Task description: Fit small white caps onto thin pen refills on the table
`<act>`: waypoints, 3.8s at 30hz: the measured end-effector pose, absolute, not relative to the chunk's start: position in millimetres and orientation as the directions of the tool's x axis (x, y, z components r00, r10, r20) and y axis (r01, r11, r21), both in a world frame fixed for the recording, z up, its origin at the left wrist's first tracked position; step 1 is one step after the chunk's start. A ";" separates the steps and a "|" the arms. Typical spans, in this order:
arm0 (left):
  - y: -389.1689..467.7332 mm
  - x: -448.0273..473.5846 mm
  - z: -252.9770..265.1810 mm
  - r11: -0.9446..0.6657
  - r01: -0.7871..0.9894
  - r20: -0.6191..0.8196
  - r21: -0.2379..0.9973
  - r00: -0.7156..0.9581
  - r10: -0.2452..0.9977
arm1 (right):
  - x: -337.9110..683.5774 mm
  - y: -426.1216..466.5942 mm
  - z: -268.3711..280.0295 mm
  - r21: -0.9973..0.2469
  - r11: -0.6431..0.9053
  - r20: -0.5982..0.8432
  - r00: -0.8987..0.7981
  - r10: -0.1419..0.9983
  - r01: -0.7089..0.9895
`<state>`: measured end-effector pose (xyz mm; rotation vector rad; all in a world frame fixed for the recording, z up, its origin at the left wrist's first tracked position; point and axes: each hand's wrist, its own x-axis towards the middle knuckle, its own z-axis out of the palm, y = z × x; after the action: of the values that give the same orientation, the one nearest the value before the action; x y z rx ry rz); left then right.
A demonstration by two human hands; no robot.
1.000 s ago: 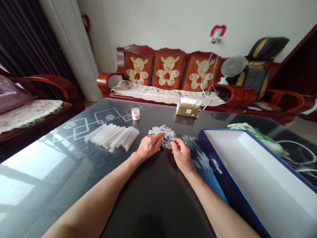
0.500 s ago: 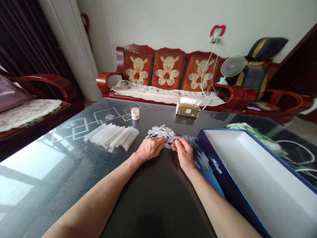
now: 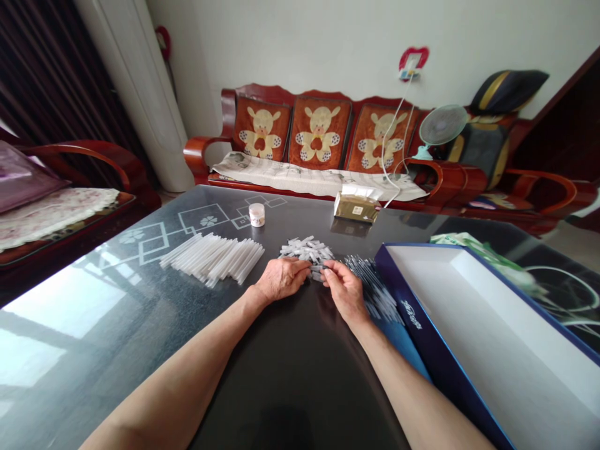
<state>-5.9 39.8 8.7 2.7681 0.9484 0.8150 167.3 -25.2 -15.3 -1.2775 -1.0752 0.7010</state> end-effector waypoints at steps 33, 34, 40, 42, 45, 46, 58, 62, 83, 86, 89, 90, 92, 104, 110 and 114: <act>49.7 -7.6 -4.5 -0.700 0.622 0.637 0.351 0.389 0.665 | 171.0 -35.5 -13.3 -0.368 0.242 0.571 0.013 0.821 0.898; 49.8 -7.6 -4.9 -0.700 0.622 0.638 0.351 0.389 0.665 | 170.3 -36.1 -12.6 -0.356 0.243 0.572 0.005 0.820 0.902; 50.2 -7.1 -6.6 -0.718 0.600 0.628 0.352 0.417 0.657 | 164.5 -37.3 -8.9 -0.291 0.203 0.531 -0.019 0.847 0.935; 50.0 -7.0 -7.2 -0.725 0.593 0.622 0.350 0.431 0.653 | 163.6 -37.2 -7.6 -0.278 0.195 0.513 -0.027 0.858 0.941; 49.3 -6.9 -8.0 -0.732 0.590 0.621 0.341 0.443 0.647 | 163.0 -38.5 -5.4 -0.256 0.200 0.494 -0.050 0.868 0.946; 49.1 -6.9 -8.2 -0.734 0.589 0.622 0.338 0.445 0.644 | 162.7 -39.5 -4.6 -0.243 0.203 0.492 -0.059 0.869 0.949; 48.9 -6.8 -9.6 -0.751 0.574 0.625 0.326 0.465 0.627 | 161.5 -37.7 -5.8 -0.478 0.388 0.608 -0.022 0.794 0.788; 47.8 -7.4 -8.0 -0.763 0.566 0.615 0.311 0.493 0.616 | 167.4 -27.0 -11.8 -0.766 0.340 0.555 0.295 0.777 0.545; 41.8 -5.2 -0.7 -0.819 0.525 0.535 0.234 0.634 0.559 | 164.4 -21.8 -15.2 -0.937 0.214 0.087 0.408 0.909 -0.277; 41.8 -5.1 -0.3 -0.823 0.520 0.532 0.226 0.642 0.552 | 163.7 -22.0 -15.5 -0.954 0.209 0.113 0.392 0.913 -0.213; 42.8 -5.8 -0.8 -0.826 0.520 0.527 0.219 0.649 0.548 | 165.7 -22.1 -16.5 -0.972 0.226 0.187 0.375 0.908 -0.063; 43.3 -6.2 -0.9 -0.827 0.519 0.525 0.217 0.652 0.547 | 166.7 -22.4 -16.7 -0.972 0.236 0.222 0.362 0.905 0.006; 44.2 -7.4 -1.0 -0.829 0.514 0.521 0.221 0.657 0.546 | 168.6 -23.7 -16.4 -0.955 0.259 0.293 0.315 0.903 0.145; 44.9 -15.5 14.7 -0.783 0.427 0.392 0.452 0.694 0.604 | 168.2 -36.2 -4.8 -0.790 0.355 0.493 0.173 0.853 0.499; 41.7 -16.1 25.4 -0.756 0.417 0.317 0.505 0.725 0.612 | 171.3 -36.8 -2.9 -0.752 0.371 0.527 0.159 0.835 0.544; 39.0 -14.4 30.6 -0.751 0.406 0.276 0.521 0.752 0.598 | 171.6 -37.6 -2.8 -0.753 0.320 0.508 0.198 0.839 0.575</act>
<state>-14.4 39.0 30.6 2.5165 0.7629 0.6038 171.6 -37.6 -2.8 -1.3623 -1.4855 0.3011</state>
